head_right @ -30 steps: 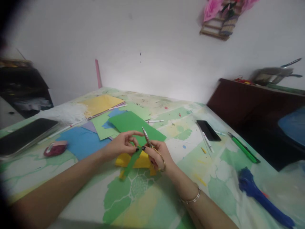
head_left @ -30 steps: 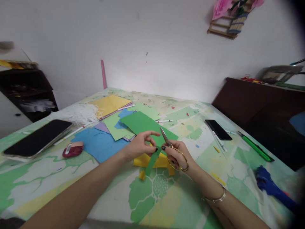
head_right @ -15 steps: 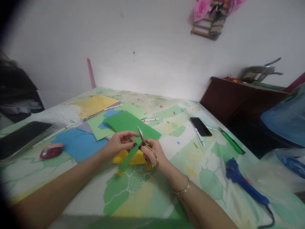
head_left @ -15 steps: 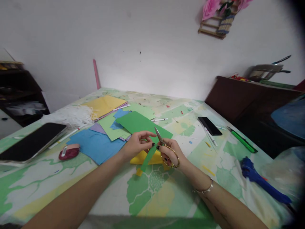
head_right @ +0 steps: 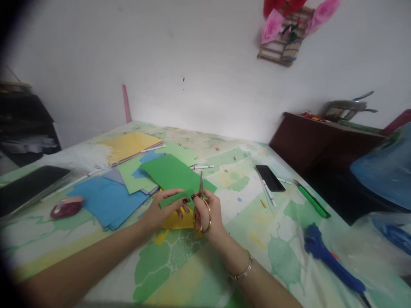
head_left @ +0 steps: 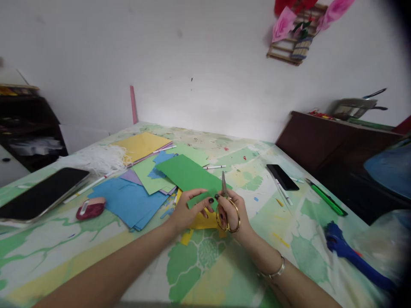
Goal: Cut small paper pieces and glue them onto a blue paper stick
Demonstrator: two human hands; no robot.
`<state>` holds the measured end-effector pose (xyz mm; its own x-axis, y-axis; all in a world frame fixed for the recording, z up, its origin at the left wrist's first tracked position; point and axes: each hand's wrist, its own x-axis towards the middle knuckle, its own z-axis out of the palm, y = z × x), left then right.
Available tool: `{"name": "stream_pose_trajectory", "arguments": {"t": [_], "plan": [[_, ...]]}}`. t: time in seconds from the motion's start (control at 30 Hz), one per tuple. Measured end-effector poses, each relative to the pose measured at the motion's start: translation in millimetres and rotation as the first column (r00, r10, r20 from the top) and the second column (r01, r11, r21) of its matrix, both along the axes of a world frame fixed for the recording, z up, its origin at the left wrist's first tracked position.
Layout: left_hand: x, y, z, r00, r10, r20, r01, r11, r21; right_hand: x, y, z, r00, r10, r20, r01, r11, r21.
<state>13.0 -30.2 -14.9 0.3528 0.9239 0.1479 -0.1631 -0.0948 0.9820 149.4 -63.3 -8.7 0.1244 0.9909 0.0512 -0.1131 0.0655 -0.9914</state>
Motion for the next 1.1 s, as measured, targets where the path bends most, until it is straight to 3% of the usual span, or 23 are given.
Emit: {"name": "stream_pose_trajectory", "arguments": {"t": [0.23,0.43,0.67,0.77,0.93,1.1], "plan": [[1,-7,10.2,0.995,0.012,0.102,0.003,0.989,-0.148,-9,-9,5.5,0.995,0.057,0.081,-0.056,0.998,-0.013],[-4,1,5.8,0.981,0.084,0.175,-0.028,0.953,-0.300,0,-3,2.8,0.971,0.091,0.222,-0.070,0.992,-0.103],[-11,19,-10.7,0.958,0.212,0.192,-0.092,0.864,-0.495,15,3,-4.9,0.759,0.137,0.637,-0.107,0.991,-0.086],[-11,23,-13.7,0.940,0.257,0.226,-0.096,0.832,-0.547,18,4,-6.5,0.700,0.159,0.696,-0.127,0.987,-0.097],[-7,27,-12.8,0.943,0.227,0.242,-0.066,0.842,-0.536,23,9,-12.4,0.627,0.119,0.770,-0.123,0.991,-0.052],[-5,26,-11.8,0.941,0.224,0.254,-0.050,0.834,-0.549,22,11,-17.2,0.628,0.074,0.775,-0.133,0.991,0.013]]}}
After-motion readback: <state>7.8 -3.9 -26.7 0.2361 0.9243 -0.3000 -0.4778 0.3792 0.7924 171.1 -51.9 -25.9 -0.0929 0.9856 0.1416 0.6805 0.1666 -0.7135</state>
